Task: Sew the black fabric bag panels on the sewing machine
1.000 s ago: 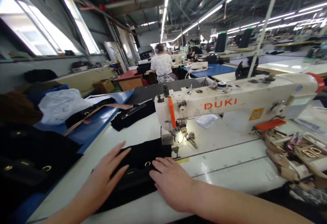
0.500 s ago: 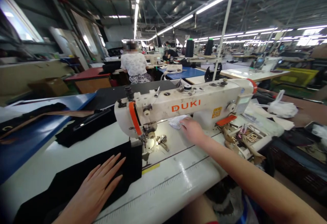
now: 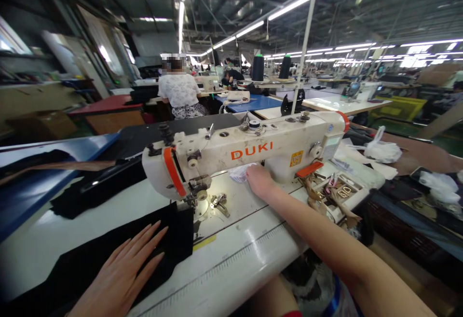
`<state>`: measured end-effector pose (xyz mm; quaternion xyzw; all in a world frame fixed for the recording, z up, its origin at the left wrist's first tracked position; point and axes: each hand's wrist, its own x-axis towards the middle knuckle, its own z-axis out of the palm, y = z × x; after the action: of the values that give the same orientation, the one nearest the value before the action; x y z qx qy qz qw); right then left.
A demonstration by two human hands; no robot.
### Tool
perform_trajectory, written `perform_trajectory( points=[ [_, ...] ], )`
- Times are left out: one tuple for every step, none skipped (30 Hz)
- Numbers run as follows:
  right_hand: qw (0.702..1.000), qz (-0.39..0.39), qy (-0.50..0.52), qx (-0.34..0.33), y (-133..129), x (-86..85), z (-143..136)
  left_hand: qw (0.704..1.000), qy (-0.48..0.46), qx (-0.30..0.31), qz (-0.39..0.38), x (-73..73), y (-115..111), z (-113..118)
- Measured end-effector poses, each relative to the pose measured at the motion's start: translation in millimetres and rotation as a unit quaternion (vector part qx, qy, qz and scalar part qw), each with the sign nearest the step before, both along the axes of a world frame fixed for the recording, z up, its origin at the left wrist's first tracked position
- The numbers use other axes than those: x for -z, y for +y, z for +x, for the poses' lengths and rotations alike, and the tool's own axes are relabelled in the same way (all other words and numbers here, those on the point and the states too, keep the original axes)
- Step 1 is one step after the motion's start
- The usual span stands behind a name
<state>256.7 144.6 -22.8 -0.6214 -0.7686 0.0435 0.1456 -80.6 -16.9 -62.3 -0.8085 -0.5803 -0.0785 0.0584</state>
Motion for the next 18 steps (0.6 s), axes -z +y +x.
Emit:
perform_trajectory(
  points=[
    [1.000,0.002,0.006,0.003,0.3,-1.1,0.6,1.000,0.001,0.000,0.002,0.1,0.7,-1.0],
    [1.000,0.005,0.012,0.004,0.0,-2.7,1.5,1.000,-0.001,0.000,0.006,-0.4,1.0,-2.1],
    [1.000,0.008,0.020,0.003,-1.3,-4.7,2.7,1.000,-0.006,0.001,0.013,-1.7,0.9,-3.0],
    [1.000,0.010,0.028,0.000,-4.0,-7.2,3.8,1.000,-0.015,0.003,0.022,-4.1,0.1,-3.0],
    [0.999,0.011,0.038,-0.007,-8.5,-9.9,4.4,0.999,-0.032,0.005,0.033,-7.5,-1.5,-1.7],
    [0.999,0.011,0.047,-0.017,-14.8,-12.5,3.9,0.998,-0.056,0.008,0.041,-11.8,-4.0,1.5],
    [0.998,0.009,0.057,-0.030,-23.2,-15.0,2.0,0.995,-0.090,0.008,0.040,-16.8,-7.0,6.9],
    [0.997,0.006,0.066,-0.045,-33.6,-17.0,-1.7,0.990,-0.135,0.001,0.030,-22.1,-10.2,14.6],
    [0.995,0.003,0.079,-0.063,-45.8,-18.3,-7.5,0.982,-0.190,-0.011,0.007,-27.2,-13.3,24.6],
    [0.992,0.001,0.094,-0.085,-59.3,-18.8,-15.4,0.966,-0.255,-0.026,-0.031,-31.8,-15.7,36.2],
    [0.988,0.000,0.110,-0.109,-73.6,-18.4,-25.2,0.941,-0.327,-0.038,-0.080,-35.6,-17.1,48.6],
    [0.978,0.005,0.148,-0.144,-88.0,-17.0,-36.3,0.905,-0.401,-0.044,-0.138,-38.6,-17.6,60.9],
    [0.968,0.011,0.176,-0.181,-101.7,-14.7,-48.3,0.858,-0.473,-0.049,-0.192,-40.8,-17.3,72.1],
    [0.960,0.012,0.190,-0.207,-114.1,-11.8,-60.3,0.806,-0.539,-0.056,-0.237,-42.4,-16.5,81.4],
    [0.953,0.014,0.203,-0.226,-124.4,-8.5,-71.5,0.753,-0.596,-0.069,-0.270,-43.6,-15.5,87.9],
    [0.947,0.013,0.215,-0.236,-132.4,-5.3,-81.2,0.704,-0.642,-0.092,-0.290,-44.7,-14.7,91.4],
    [0.942,0.009,0.228,-0.246,-137.7,-2.6,-88.8,0.664,-0.674,-0.124,-0.300,-46.0,-14.4,92.0],
    [0.935,0.003,0.245,-0.257,-140.4,-0.6,-93.7,0.633,-0.694,-0.160,-0.302,-47.5,-14.5,89.8]
  ],
)
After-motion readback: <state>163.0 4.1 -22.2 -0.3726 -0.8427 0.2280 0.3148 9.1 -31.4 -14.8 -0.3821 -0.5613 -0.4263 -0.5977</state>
